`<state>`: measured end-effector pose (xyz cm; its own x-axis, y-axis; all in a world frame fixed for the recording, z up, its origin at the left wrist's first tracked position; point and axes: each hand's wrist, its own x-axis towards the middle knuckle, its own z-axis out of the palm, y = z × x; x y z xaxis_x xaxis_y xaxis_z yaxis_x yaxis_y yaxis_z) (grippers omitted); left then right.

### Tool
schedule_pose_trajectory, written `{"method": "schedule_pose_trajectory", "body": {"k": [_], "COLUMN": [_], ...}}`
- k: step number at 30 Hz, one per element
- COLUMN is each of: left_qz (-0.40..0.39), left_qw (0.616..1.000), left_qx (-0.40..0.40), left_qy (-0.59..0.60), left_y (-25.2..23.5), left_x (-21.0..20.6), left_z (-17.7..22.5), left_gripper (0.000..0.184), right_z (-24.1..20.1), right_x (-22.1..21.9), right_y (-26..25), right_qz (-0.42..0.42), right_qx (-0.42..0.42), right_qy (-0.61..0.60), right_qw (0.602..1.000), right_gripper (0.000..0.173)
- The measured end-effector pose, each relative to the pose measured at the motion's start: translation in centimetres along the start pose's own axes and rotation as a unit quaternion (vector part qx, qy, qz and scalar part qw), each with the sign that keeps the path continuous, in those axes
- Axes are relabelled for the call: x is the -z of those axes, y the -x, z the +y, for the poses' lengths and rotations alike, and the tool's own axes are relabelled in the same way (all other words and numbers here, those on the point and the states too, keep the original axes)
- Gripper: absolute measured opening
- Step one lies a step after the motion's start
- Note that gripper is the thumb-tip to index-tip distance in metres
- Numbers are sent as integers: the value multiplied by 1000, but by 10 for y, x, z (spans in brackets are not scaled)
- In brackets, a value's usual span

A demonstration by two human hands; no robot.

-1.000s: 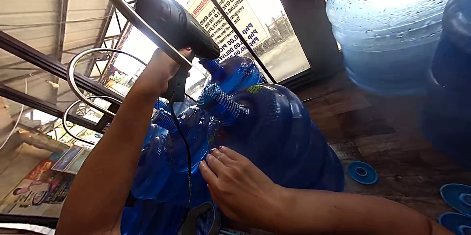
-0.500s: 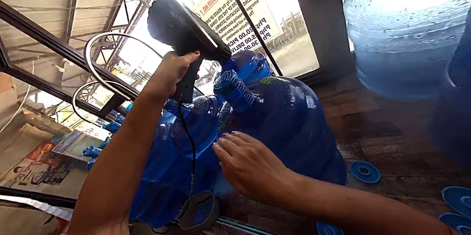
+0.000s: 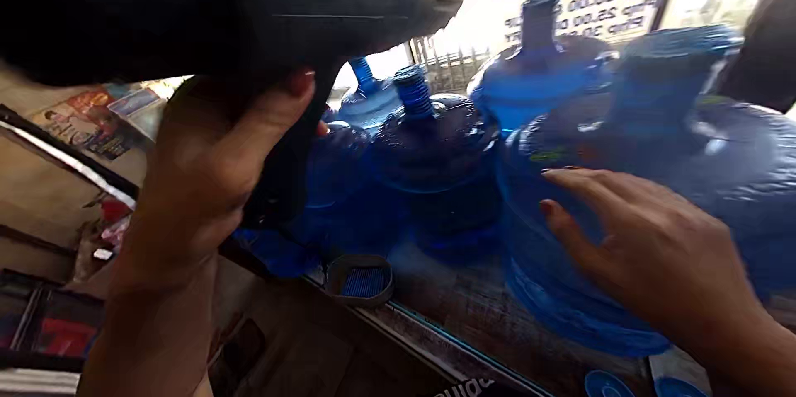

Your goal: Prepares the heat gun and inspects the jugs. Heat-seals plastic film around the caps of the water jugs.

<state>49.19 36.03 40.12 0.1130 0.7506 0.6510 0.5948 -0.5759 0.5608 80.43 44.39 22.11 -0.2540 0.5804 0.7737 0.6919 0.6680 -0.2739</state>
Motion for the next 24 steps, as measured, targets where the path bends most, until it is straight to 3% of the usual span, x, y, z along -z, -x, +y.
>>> {"method": "schedule_pose_trajectory", "body": {"k": [3,6,9,12,15,19,24], "left_qz": [80,138,170,198,202,191,151], "left_qw": [997,990,985,977,970,966,971], "left_qx": [-11,-9,32,83,132,172,182], "left_qy": [-7,-7,-8,-1,-12,-29,-37], "left_y": [49,77,98,107,106,99,86], "left_x": [53,92,125,144,157,164,164], "left_z": [-19,-44,-69,-86,-97,-106,-117], "left_gripper": [29,29,32,30,28,28,25], "right_z": [-40,-89,-131,-158,-172,-171,-157], "right_x": [-31,-88,-158,-228,-273,-307,-318], "right_y": [-25,-73,-135,-192,-231,-256,-259], "right_qz": [-7,-69,-167,-221,-251,-262,-263], "right_qx": [-13,7,-26,-74,-99,-104,-61], "right_qy": [-49,-167,-264,-282,-284,-316,-321], "right_qw": [999,984,950,931,920,906,908], "right_gripper": [47,45,58,75,85,74,63]}}
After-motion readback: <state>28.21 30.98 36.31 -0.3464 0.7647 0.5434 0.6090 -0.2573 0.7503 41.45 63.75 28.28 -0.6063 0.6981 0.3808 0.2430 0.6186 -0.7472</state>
